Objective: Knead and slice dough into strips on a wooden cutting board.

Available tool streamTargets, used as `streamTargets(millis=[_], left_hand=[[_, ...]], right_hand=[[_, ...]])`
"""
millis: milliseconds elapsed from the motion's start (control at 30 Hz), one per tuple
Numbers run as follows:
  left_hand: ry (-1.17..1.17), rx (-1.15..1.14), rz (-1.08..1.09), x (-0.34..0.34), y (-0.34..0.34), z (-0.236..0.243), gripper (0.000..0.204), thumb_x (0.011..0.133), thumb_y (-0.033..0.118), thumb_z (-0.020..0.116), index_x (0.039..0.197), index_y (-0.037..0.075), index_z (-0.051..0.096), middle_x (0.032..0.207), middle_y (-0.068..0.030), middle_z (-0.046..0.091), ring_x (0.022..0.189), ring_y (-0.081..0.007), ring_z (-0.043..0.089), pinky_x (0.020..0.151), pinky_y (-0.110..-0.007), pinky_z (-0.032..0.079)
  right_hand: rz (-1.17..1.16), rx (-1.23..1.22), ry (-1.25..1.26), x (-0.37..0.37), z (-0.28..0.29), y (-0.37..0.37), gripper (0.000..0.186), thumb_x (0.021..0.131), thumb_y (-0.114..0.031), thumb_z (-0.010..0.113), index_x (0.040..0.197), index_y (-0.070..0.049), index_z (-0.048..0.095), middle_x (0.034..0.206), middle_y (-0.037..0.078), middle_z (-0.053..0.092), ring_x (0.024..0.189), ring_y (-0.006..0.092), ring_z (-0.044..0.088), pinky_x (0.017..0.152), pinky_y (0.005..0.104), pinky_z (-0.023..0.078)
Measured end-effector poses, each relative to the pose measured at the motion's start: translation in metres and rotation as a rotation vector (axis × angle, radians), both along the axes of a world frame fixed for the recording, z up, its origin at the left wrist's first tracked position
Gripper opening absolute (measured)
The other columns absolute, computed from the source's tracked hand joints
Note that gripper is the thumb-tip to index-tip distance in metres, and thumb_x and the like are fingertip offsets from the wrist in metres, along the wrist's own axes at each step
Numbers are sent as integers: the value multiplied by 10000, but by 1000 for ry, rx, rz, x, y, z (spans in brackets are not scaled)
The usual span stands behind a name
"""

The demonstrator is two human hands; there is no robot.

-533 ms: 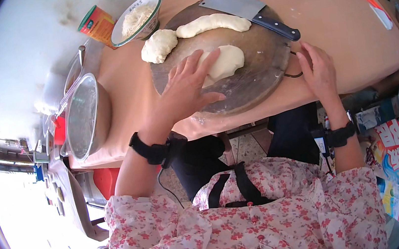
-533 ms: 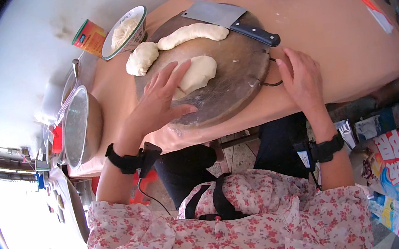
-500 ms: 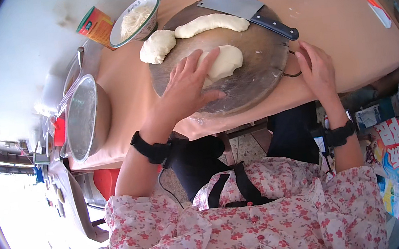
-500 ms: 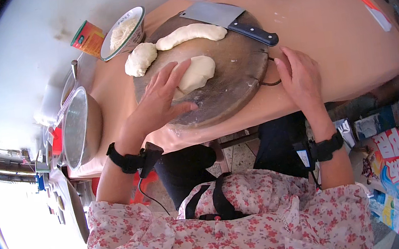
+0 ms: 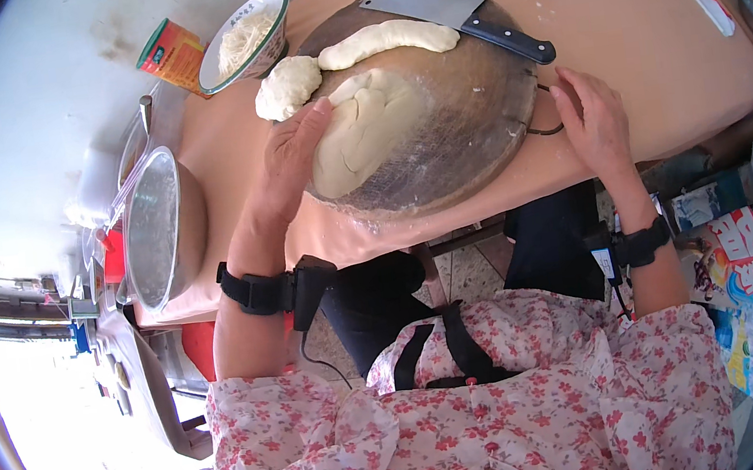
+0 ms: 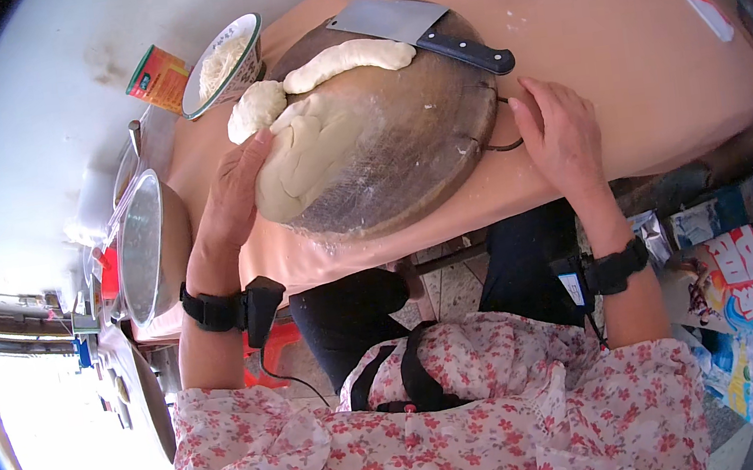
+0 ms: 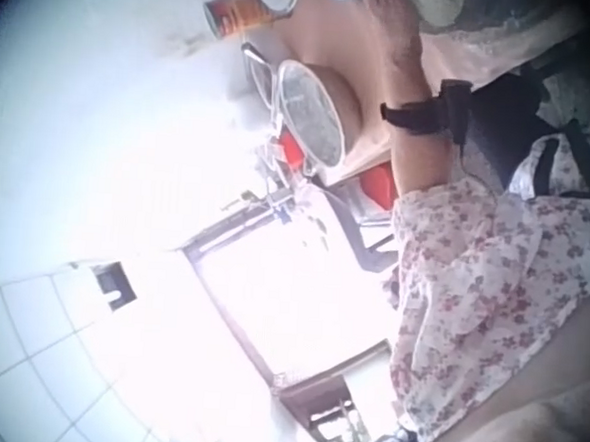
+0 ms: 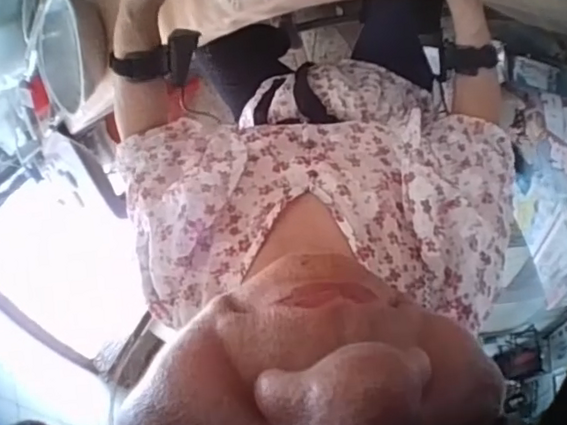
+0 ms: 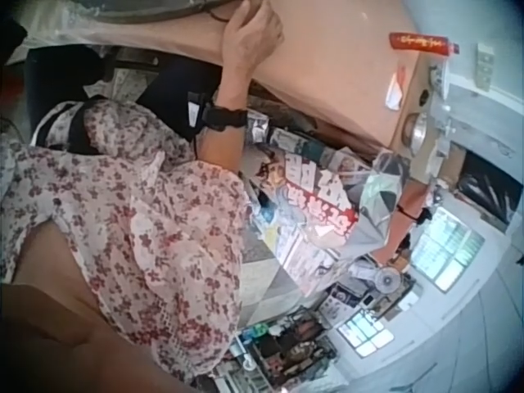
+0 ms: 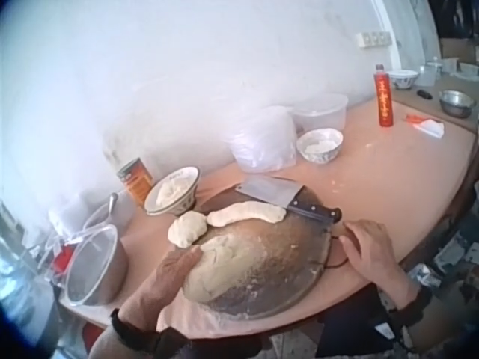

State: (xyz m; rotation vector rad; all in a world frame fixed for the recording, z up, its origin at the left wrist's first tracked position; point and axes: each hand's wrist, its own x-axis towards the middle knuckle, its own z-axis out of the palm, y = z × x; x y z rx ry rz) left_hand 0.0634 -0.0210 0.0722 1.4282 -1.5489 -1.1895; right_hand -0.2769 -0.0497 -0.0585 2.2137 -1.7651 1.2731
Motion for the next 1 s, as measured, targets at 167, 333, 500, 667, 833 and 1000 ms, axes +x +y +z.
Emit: streamTargets(millis=[167,333,500,667,833,1000], left_hand=[[-514,-178,7,20,1,-25,498,973,374,572,1352,57,507,1207,-116,606,1084,-220,583,936,-328,466],[-750,-410,-106,-3,16,-30,716,858,375,710,1462,172,383,1371,-197,469,1251,-367,476,1051,-434,391],[-980,-510,-165,-7,-1,-35,737,837,317,725,1474,215,369,1354,-200,462,1243,-385,466,1052,-455,390],[-727,-524,-96,6,-6,-39,598,888,247,697,1427,143,461,1305,-198,553,1155,-281,568,965,-365,462],[-266,-556,204,11,11,32,424,944,146,650,1349,62,561,1166,-60,645,972,-60,590,850,-212,465],[-354,-1234,411,8,29,126,397,975,164,590,1357,61,553,1248,-131,623,1079,-194,617,922,-311,501]], right_hand=[[0,11,4,0,2,0,321,933,-266,597,1142,-26,633,1083,142,666,1036,309,612,911,425,438],[-8,-4,7,-1,-2,0,320,934,-271,595,1130,-23,638,1085,141,667,1038,307,613,910,426,438],[-14,11,8,1,1,0,310,931,-270,598,1122,-32,645,1083,139,669,1034,305,615,908,426,443],[-17,14,7,-1,-1,-2,307,926,-273,604,1117,-37,647,1076,137,670,1031,303,617,907,423,444],[-15,-2,-3,0,0,1,296,923,-273,607,1108,-45,648,1062,127,671,1027,301,616,905,419,445],[-23,-10,12,-1,-1,1,287,921,-272,609,1094,-46,644,1040,123,671,1017,297,615,891,419,446]])
